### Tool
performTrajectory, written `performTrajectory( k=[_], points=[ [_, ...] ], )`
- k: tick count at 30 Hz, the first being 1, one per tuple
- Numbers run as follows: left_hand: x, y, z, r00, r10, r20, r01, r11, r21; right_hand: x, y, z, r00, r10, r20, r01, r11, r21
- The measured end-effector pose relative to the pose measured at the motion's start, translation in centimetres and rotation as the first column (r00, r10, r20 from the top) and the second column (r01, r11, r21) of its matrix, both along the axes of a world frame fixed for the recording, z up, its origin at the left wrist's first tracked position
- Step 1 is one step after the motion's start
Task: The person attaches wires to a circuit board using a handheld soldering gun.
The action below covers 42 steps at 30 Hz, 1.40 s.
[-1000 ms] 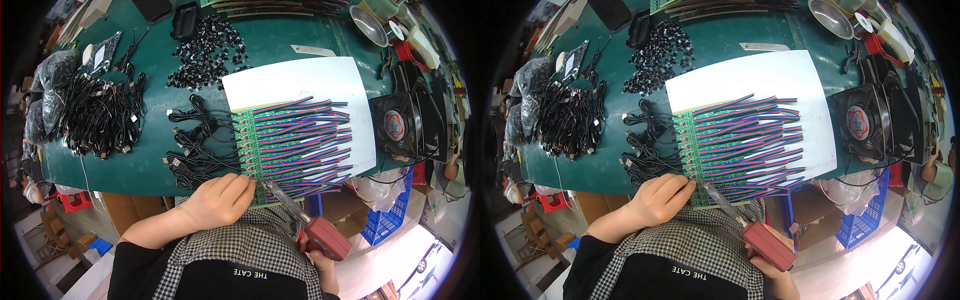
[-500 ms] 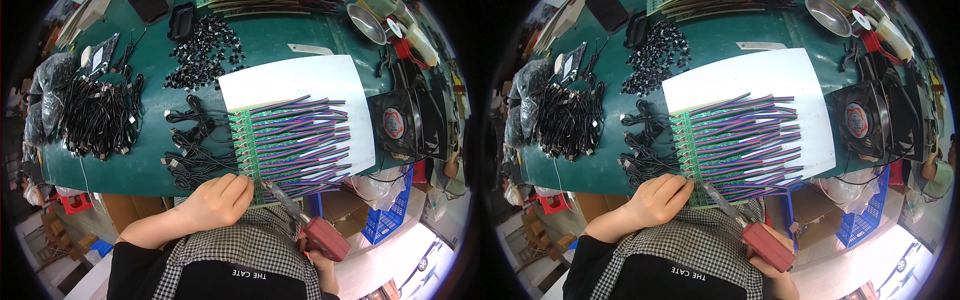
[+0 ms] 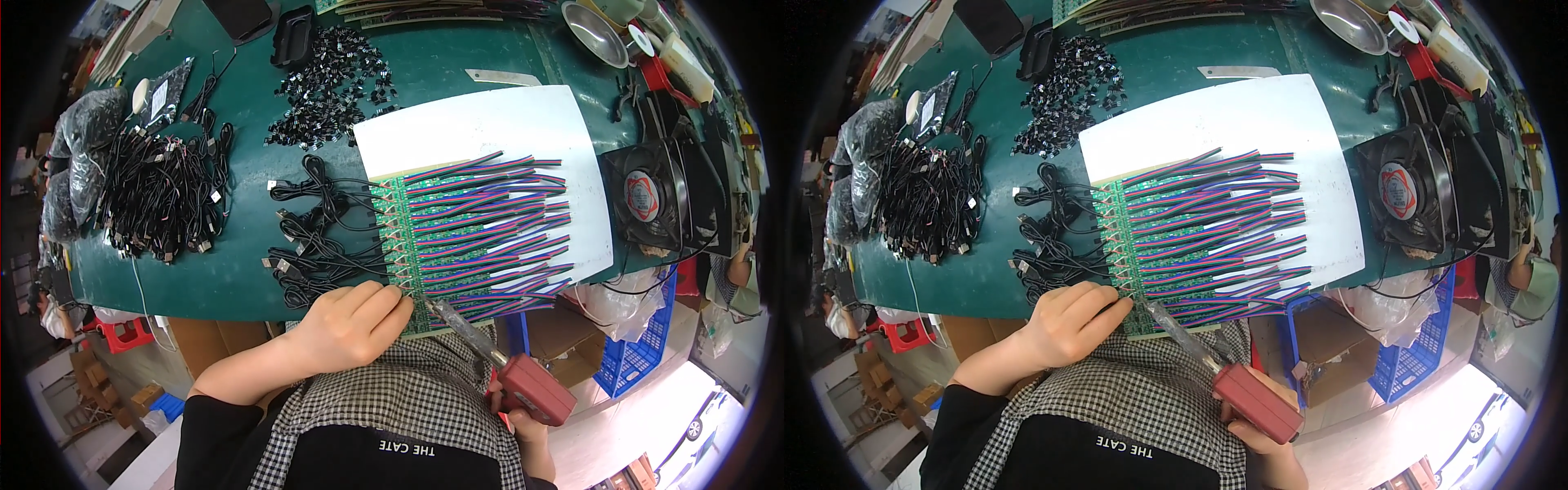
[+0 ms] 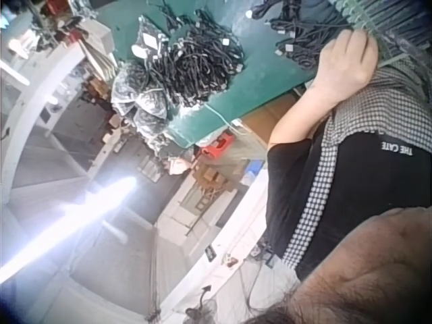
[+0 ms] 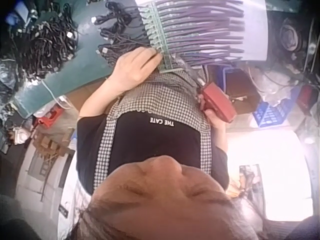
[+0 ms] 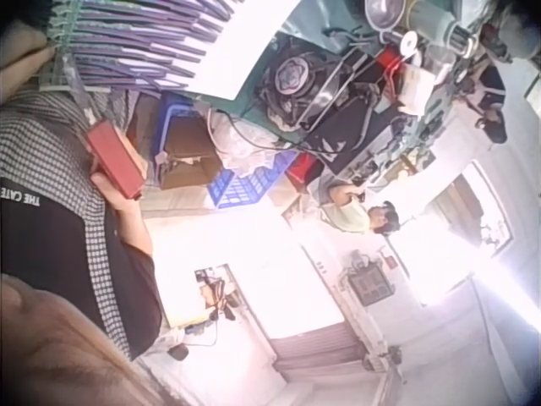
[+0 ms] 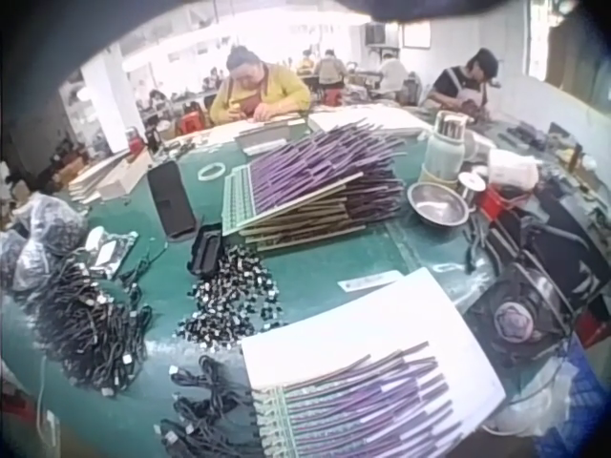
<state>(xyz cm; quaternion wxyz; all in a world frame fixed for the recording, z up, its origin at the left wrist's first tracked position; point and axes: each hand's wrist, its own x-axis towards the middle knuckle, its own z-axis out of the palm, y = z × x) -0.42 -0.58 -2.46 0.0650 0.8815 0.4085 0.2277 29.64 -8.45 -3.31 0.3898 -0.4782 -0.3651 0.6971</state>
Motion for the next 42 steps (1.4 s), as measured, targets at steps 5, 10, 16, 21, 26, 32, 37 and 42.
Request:
performTrajectory(
  k=[5, 10, 16, 21, 26, 32, 37, 42],
  points=[
    [0.5, 0.1, -0.2, 0.983, 0.140, 0.117, -0.107, 0.963, -0.248, 0.3, -0.2, -0.1, 1.000, 0.016, -0.017, -0.016, 1.000, -0.017],
    [1.2, 0.4, 0.9, 0.967, 0.228, 0.115, -0.168, 0.907, -0.386, 0.3, -0.4, 0.1, 0.999, -0.002, -0.032, 0.000, 0.998, -0.060],
    [1.6, 0.9, 1.9, 0.962, 0.267, 0.051, -0.208, 0.845, -0.493, 0.7, -0.1, -0.4, 0.995, 0.088, 0.055, -0.090, 0.995, 0.034],
    [1.9, 1.0, 2.1, 0.957, 0.288, 0.017, -0.240, 0.827, -0.508, 1.0, 0.2, -0.7, 0.982, 0.147, 0.122, -0.161, 0.980, 0.116],
    [1.8, 1.2, 2.0, 0.970, 0.244, 0.018, -0.204, 0.849, -0.487, 0.4, -0.2, -0.2, 1.000, 0.001, 0.028, -0.001, 1.000, -0.001],
    [2.1, 0.8, 2.3, 0.956, 0.291, -0.041, -0.272, 0.825, -0.495, 0.4, -0.2, 0.9, 0.993, -0.086, -0.083, 0.083, 0.996, -0.043],
    [1.9, 0.5, 2.2, 0.954, 0.273, -0.119, -0.298, 0.859, -0.416, 2.1, -0.7, -0.8, 0.965, -0.133, 0.224, 0.109, 0.987, 0.119],
    [-4.6, 1.6, 2.9, 0.844, 0.534, 0.047, -0.501, 0.816, -0.288, 1.4, -0.7, -1.0, 0.946, -0.212, 0.244, 0.179, 0.972, 0.151]
  ],
)
